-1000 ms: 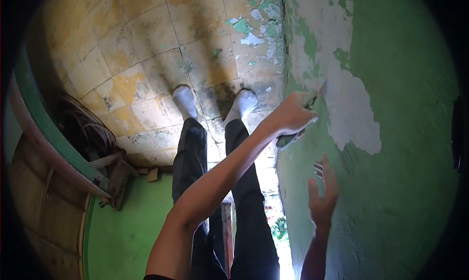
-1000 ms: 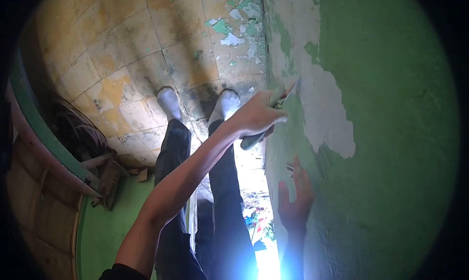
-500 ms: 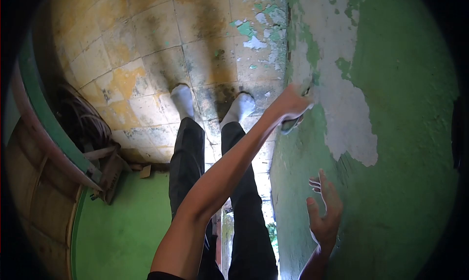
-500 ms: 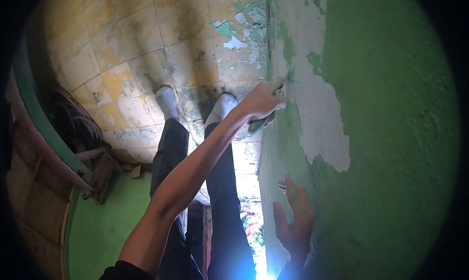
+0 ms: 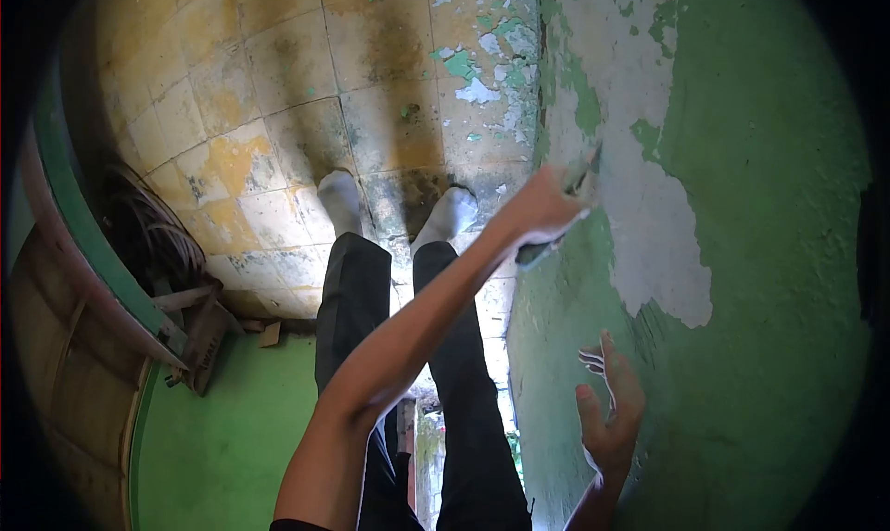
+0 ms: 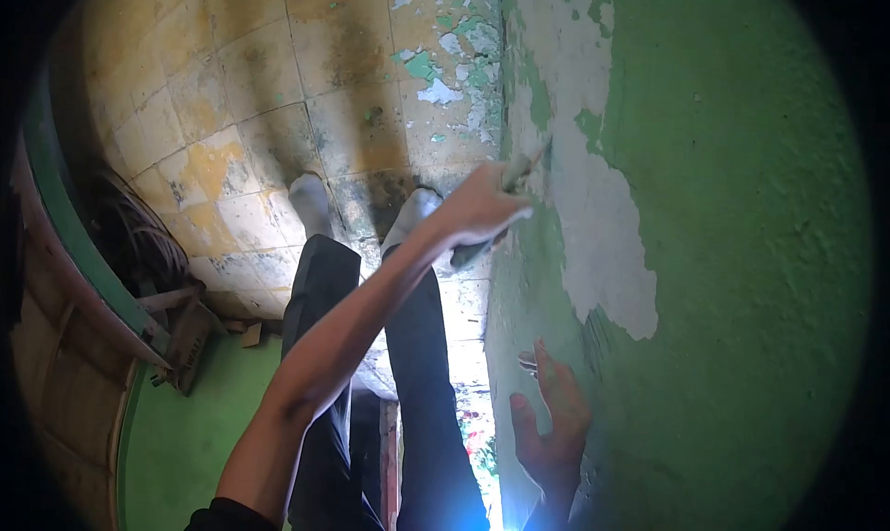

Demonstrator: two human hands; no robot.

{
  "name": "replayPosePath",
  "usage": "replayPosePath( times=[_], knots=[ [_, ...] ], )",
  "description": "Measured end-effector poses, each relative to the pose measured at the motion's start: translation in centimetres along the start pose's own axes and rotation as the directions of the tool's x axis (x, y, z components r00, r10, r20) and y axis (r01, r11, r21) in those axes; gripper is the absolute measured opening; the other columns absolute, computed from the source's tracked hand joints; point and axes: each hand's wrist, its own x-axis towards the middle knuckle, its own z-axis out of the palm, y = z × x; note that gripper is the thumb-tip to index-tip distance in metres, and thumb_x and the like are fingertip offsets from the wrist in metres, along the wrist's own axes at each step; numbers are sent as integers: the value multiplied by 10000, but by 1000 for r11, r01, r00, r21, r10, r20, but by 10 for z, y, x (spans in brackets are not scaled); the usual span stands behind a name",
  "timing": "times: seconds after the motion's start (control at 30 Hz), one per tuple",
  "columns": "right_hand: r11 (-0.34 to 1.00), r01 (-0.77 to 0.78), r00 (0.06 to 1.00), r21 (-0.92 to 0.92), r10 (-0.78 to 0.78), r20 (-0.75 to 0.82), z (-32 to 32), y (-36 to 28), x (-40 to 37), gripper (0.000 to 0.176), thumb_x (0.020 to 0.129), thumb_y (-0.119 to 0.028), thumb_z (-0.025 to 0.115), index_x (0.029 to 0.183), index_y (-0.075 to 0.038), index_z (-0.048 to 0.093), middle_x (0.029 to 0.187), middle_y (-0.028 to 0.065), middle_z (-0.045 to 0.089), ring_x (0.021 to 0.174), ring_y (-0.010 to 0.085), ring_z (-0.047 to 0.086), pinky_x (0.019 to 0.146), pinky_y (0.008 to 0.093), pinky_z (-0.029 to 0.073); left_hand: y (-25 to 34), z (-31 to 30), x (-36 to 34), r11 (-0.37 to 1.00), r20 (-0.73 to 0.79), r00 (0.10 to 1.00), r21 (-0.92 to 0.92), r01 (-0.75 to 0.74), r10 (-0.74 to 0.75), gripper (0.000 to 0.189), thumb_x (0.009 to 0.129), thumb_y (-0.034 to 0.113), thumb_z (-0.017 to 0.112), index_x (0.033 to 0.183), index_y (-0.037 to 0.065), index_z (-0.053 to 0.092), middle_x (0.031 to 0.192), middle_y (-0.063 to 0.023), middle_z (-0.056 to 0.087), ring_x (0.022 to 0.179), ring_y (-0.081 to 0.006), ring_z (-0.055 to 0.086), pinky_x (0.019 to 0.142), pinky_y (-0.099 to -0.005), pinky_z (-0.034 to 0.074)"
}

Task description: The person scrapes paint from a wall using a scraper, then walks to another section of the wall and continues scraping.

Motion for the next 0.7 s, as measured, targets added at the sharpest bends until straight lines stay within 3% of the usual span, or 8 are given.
replayPosePath(
  times=[0.07, 0.1, 0.23, 0.33, 0.5, 0.6, 0.63, 0.7],
  knots=[
    [1000, -4, 1000, 7, 4, 10, 5, 1, 0, 583, 832, -67, 595, 1397, 30, 494, 1100, 222, 655, 1027, 341, 652, 927, 404, 498, 3, -19, 21, 995, -65, 996, 77, -56, 61, 433, 837, 65, 629, 1243, -46, 525, 673, -85, 561, 484, -157, 569, 415, -323, 462],
    [1000, -2, 1000, -1, 2, 14, 4, 2, 1, 583, 833, -69, 595, 1398, 29, 493, 1099, 222, 655, 1027, 341, 652, 929, 405, 497, 11, -28, 38, 995, -33, 996, 58, 81, -79, 593, 852, 74, 642, 1400, -34, 441, 714, -109, 595, 496, -162, 573, 420, -313, 462],
    [1000, -19, 1000, 16, 20, -14, -1, 6, 2, 578, 839, -78, 598, 1399, 25, 496, 1105, 223, 653, 1036, 342, 652, 928, 404, 496, 8, -10, 16, 993, -24, 994, 56, -102, 103, 601, 860, 72, 635, 1411, -48, 426, 717, -107, 591, 487, -142, 564, 420, -307, 463],
    [999, -51, 999, 13, 51, -4, 1, 5, -2, 575, 844, -85, 601, 1399, 26, 497, 1102, 225, 652, 1037, 345, 651, 929, 404, 495, 17, -11, 4, 997, 29, 999, 65, 33, -35, 651, 858, 65, 623, 1457, -30, 385, 737, -113, 601, 476, -133, 556, 425, -304, 466],
    [998, -64, 998, 27, 65, -22, 0, 5, 0, 588, 845, -96, 610, 1409, 16, 490, 1100, 224, 651, 1044, 348, 650, 934, 404, 496, 19, -24, 44, 997, -81, 993, 23, -80, 81, 374, 856, 71, 588, 1194, -80, 536, 624, -46, 505, 445, -142, 545, 414, -318, 438],
    [994, -72, 997, 79, 73, -16, 2, 8, 0, 593, 840, -92, 615, 1413, 4, 491, 1114, 218, 651, 1055, 349, 650, 937, 403, 498, 17, -8, 5, 977, -46, 983, 130, -171, 178, 421, 861, 79, 577, 1250, -76, 529, 617, -52, 514, 445, -146, 543, 414, -319, 438],
    [994, -88, 996, 62, 88, -1, 3, 6, -3, 592, 841, -92, 614, 1413, 0, 492, 1119, 216, 651, 1057, 348, 651, 936, 403, 499, 20, 0, -3, 986, -39, 998, 161, -50, 57, 430, 865, 71, 561, 1272, -62, 525, 622, -59, 521, 451, -146, 545, 415, -321, 444],
    [996, -80, 996, 26, 79, 45, 5, 3, 1, 588, 842, -93, 613, 1413, -7, 495, 1130, 211, 649, 1061, 346, 653, 934, 404, 502, 25, -4, 4, 989, -88, 993, 128, -71, 83, 430, 864, 69, 559, 1275, -54, 524, 622, -57, 518, 456, -143, 550, 416, -323, 449]
  ],
)
